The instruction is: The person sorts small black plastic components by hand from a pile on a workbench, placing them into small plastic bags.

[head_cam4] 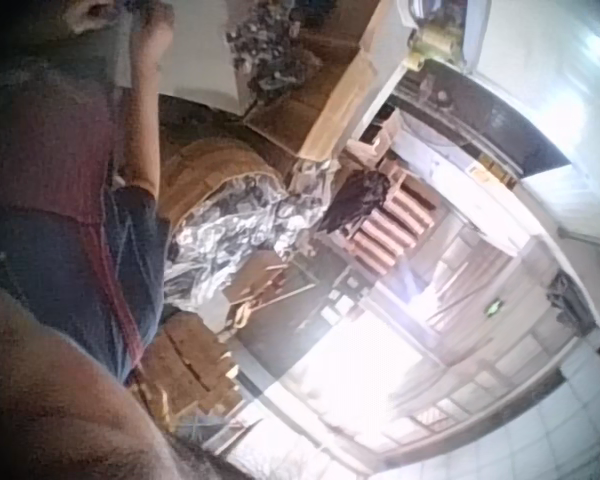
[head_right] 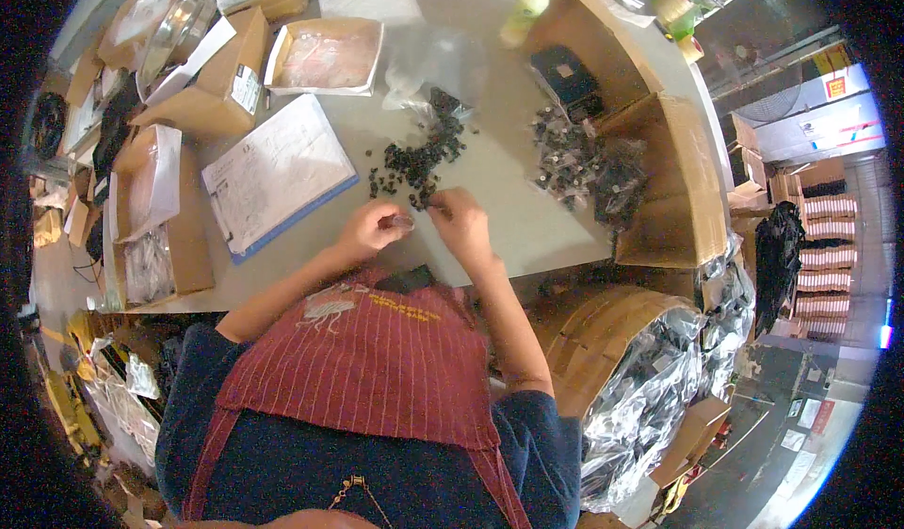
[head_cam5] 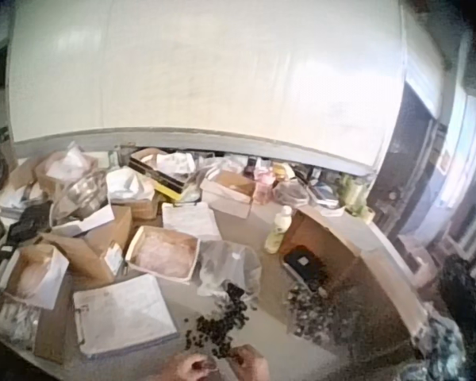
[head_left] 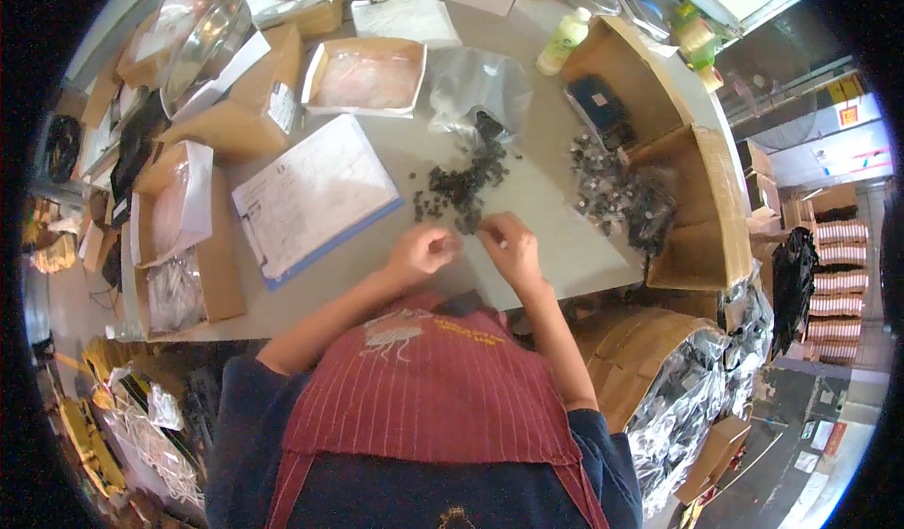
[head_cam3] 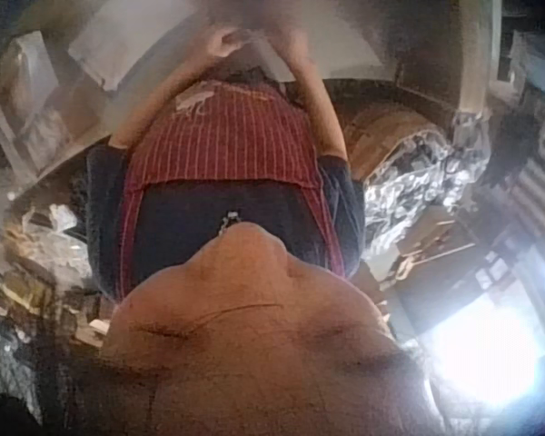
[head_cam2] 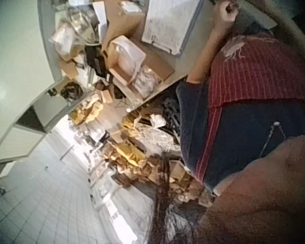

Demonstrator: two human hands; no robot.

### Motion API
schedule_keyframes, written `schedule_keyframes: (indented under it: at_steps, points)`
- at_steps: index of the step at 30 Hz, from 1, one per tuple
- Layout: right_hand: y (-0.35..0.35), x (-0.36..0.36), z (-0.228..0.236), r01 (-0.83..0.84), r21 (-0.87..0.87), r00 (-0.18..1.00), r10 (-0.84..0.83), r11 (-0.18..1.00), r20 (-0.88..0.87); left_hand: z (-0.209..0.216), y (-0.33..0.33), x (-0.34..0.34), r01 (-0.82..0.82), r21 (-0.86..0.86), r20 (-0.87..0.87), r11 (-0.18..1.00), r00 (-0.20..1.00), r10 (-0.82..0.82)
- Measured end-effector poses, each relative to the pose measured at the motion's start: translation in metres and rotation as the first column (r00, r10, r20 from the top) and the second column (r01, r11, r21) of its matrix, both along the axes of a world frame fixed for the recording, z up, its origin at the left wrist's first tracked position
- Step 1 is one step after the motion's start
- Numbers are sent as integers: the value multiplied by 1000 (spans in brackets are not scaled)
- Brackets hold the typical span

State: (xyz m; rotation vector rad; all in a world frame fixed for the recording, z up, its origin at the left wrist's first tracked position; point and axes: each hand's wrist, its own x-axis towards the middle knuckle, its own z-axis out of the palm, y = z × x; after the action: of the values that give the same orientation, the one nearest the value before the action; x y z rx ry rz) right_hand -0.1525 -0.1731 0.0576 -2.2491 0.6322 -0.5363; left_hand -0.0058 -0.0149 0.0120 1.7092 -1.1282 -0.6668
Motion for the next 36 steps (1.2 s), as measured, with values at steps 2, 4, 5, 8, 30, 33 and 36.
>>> schedule_keyframes:
  at_steps: [2, 4, 5, 8, 30, 33, 36]
  points:
    - [11, -1, 24, -135, 16, 981, 132, 991, 143, -10, 0, -1, 1, -81, 9, 997, 1000, 0]
    - [21, -1, 42, -183, 0, 971, 181, 983, 156, -16, -3, 0, -10, 74, -152, 997, 988, 21]
    - [24, -1, 45, -223, -21, 960, 223, 975, 171, -14, -4, -1, -8, 75, -154, 997, 988, 20]
    - [23, 0, 41, -217, 88, 969, 203, 972, 144, -8, -4, -1, -10, 12, -31, 1000, 999, 10]
    - [-11, 8, -38, -33, -159, 995, 17, 987, -101, -11, 7, -4, -48, -74, -154, 996, 987, 36]
    - [-11, 4, -36, -44, -195, 991, 18, 980, -132, -9, 7, -4, -51, -78, -152, 996, 988, 39]
    - [-9, 3, -36, -2, -190, 987, -28, 982, -156, -8, 7, -3, -38, -56, -123, 998, 992, 31]
